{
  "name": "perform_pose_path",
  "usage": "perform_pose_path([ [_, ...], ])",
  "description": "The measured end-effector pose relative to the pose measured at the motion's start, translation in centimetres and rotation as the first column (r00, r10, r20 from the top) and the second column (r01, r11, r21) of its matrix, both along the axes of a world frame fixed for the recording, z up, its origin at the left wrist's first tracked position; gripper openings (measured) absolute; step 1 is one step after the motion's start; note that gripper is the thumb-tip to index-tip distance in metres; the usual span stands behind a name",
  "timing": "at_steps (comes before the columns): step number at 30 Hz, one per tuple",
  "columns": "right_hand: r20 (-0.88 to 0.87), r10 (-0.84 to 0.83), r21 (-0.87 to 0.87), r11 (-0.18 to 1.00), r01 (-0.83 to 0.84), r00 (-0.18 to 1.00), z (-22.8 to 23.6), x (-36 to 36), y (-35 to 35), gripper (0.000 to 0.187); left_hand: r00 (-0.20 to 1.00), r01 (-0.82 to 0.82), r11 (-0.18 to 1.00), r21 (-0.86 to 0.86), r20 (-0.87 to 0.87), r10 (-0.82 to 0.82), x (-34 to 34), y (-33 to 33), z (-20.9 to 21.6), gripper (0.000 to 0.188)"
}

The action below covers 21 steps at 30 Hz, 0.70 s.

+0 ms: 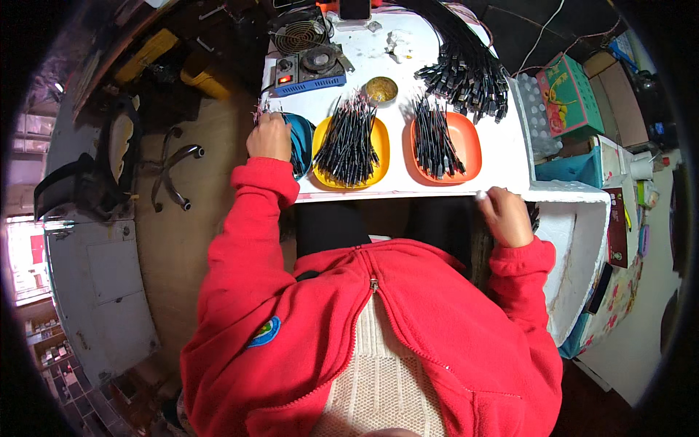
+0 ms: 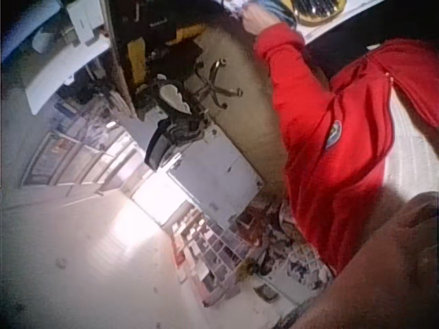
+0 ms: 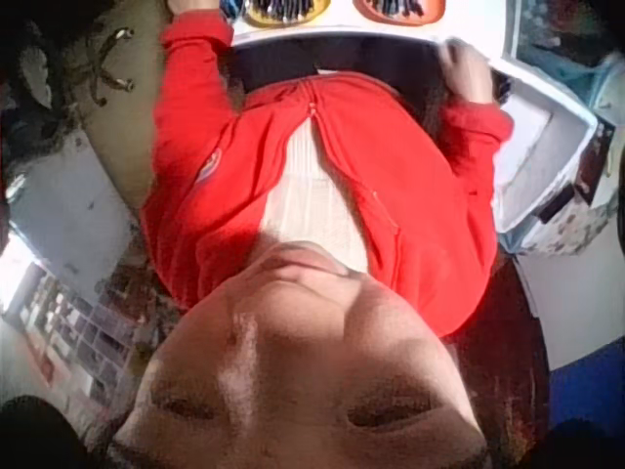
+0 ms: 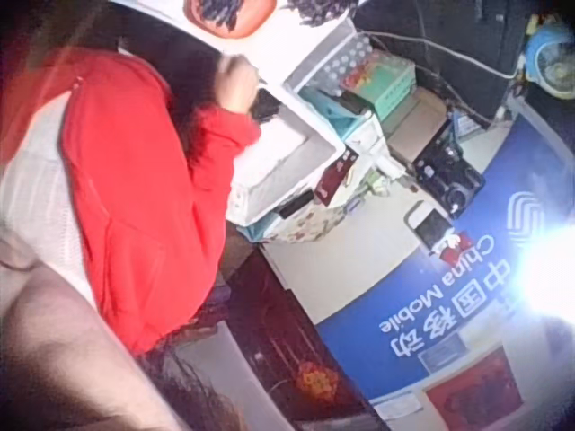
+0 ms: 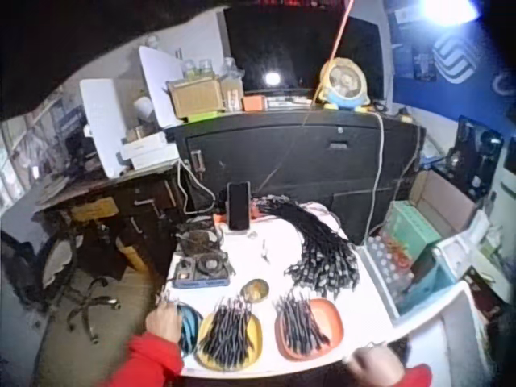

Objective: The person repeatedly picks black wire-like components from trays, strips or adjusts the ends by hand, and places them back into the trays. The process is continuous and repetitive, with no visible tools used.

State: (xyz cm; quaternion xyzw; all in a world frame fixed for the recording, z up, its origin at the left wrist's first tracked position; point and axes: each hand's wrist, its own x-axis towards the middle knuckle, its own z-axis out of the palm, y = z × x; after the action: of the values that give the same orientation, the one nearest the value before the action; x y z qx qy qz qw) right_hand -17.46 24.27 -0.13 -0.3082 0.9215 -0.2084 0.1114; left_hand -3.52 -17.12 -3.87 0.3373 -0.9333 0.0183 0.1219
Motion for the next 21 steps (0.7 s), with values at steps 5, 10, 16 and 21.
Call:
perform_pose_path([
  [5,0.147,0.279,-0.280,0.932,-0.230,0.949,0.8,2.0,-10.1,0.024,0.990,-0.019,0.995,0.095,-0.135,0.031,0.0,-1.4,-1.3,0.020],
  [10,0.072,0.200,-0.140,0.972,-0.189,0.977,-1.5,1.1,-17.5,0.030,0.799,0.201,0.728,0.655,-0.540,0.266,1.8,-3.3,-1.4,0.018],
  [16,0.016,0.089,-0.034,0.995,-0.089,0.996,-3.0,1.3,-20.6,0.031,0.674,0.339,0.702,0.626,-0.682,0.283,3.3,-3.0,-0.6,0.010],
  [21,0.032,0.074,-0.094,0.993,-0.071,0.997,-3.5,1.1,-20.6,0.032,0.402,0.526,0.735,0.429,-0.886,0.229,2.7,-1.9,0.8,0.007],
])
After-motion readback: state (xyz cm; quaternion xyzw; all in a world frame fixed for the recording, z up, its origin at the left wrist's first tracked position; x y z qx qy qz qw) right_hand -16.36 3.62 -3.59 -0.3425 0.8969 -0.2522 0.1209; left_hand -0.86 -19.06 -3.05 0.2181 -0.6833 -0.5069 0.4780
